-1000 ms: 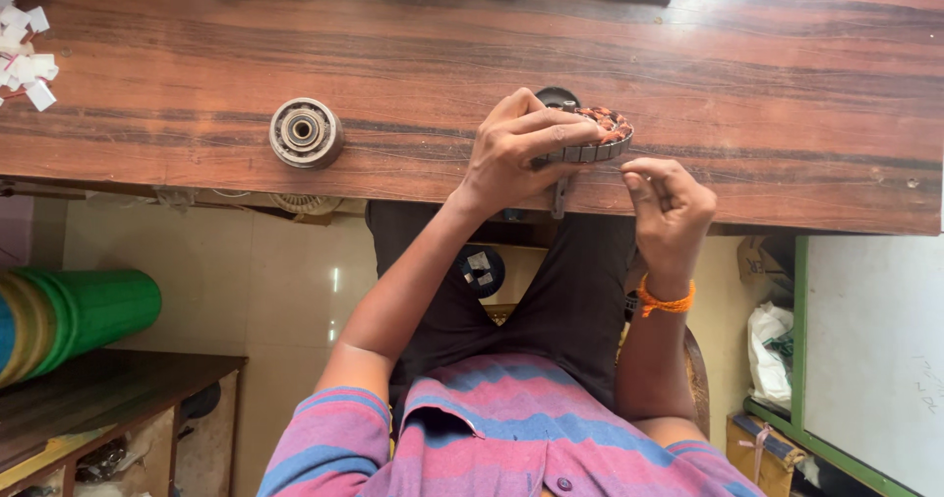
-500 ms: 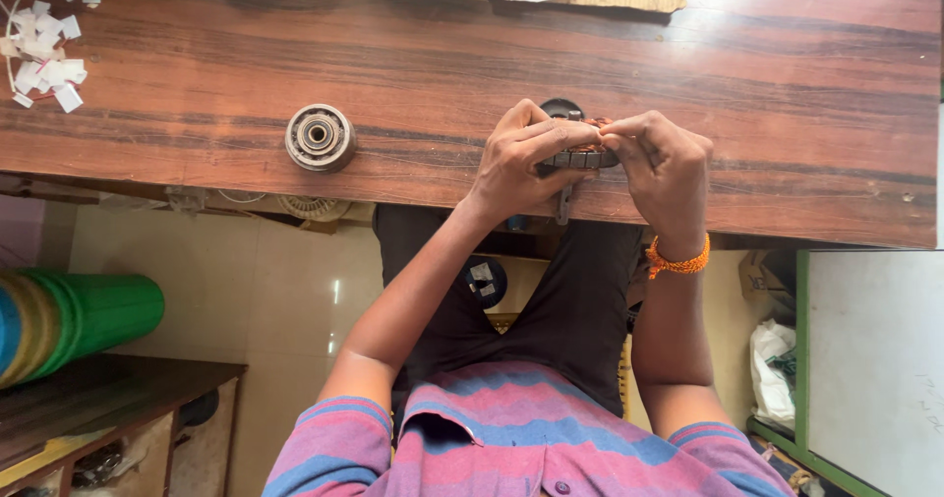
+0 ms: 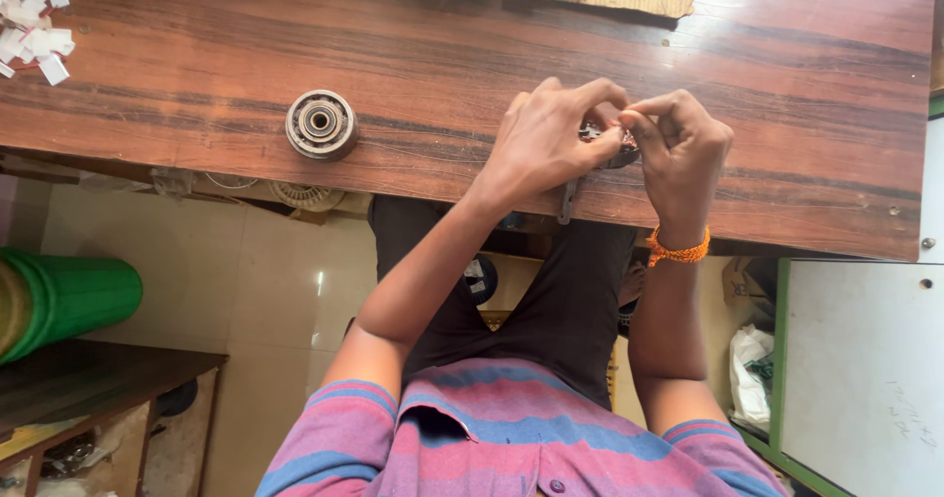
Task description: The person sits at a workbench winding copper wire into the slots of a motor armature, pressing and tucking the wire coils into place around the commutator by hand while a bearing housing rests on the bench beside them.
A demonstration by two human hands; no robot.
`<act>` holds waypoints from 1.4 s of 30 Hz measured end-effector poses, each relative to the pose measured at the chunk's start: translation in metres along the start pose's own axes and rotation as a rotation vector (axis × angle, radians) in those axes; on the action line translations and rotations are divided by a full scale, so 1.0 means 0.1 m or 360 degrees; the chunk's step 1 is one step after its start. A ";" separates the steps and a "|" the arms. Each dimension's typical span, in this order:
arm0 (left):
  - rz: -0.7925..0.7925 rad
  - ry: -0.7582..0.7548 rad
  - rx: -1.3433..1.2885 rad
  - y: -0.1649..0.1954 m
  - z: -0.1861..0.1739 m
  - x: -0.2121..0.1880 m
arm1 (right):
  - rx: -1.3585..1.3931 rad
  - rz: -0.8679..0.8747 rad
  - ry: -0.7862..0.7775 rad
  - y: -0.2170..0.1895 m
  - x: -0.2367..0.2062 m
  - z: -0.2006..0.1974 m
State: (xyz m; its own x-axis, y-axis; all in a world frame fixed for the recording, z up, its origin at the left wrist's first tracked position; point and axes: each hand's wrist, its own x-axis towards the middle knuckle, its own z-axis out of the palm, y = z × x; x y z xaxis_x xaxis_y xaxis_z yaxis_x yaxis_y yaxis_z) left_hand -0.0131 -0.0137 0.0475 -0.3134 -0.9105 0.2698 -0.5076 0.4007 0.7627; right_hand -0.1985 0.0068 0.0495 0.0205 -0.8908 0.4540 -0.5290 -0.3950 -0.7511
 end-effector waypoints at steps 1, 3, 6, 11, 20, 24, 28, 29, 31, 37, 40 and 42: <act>0.0030 -0.0003 -0.0012 0.00 0.01 0.04 | -0.0051 0.0031 0.0057 0.02 -0.01 0.00; 0.0093 -0.0199 -0.0252 -0.05 0.01 0.14 | 0.0054 0.0027 0.0070 0.02 -0.07 -0.01; 0.0250 -0.0431 -0.0663 -0.20 -0.09 0.20 | 0.0180 0.0037 0.0047 -0.07 -0.26 -0.04; 0.0748 -0.0405 -0.0578 -0.51 -0.32 0.20 | 0.0359 0.0211 0.0005 -0.31 -0.71 0.20; 0.0934 -0.0345 -0.0686 -0.64 -0.23 0.26 | 0.0714 0.0393 0.0179 -0.10 -0.94 0.54; 0.0943 -0.0350 -0.0696 -0.61 -0.25 0.24 | 0.0642 0.0568 0.0291 0.04 -0.99 0.53; 0.0683 -0.0403 -0.0684 -0.59 -0.27 0.20 | 0.0412 0.0494 0.0396 0.08 -0.93 0.54; 0.0706 -0.0344 -0.0642 -0.59 -0.28 0.19 | 0.0377 0.0456 0.0400 0.07 -0.90 0.55; 0.0746 -0.0224 -0.0559 -0.54 -0.29 0.13 | 0.0306 0.0386 0.0405 0.03 -0.87 0.57; 0.0813 -0.0782 -0.1718 0.25 -0.37 -0.33 | 0.0449 0.0495 0.0391 0.02 -0.77 0.56; 0.1002 -0.0301 -0.1367 0.62 -0.64 -1.12 | 0.0473 0.0656 0.0372 0.04 -0.78 0.55; 0.0836 -0.0642 -0.1569 0.64 -0.57 -1.28 | 0.0472 0.0650 0.0382 0.05 -0.79 0.56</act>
State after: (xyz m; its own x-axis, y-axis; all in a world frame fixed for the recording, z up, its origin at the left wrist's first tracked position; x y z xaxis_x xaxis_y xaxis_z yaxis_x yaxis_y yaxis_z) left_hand 0.0406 0.1223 0.0950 -0.6188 -0.4892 0.6146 0.5401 0.3032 0.7851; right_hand -0.1553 0.0624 -0.0164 -0.3480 -0.9223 0.1678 -0.1913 -0.1054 -0.9759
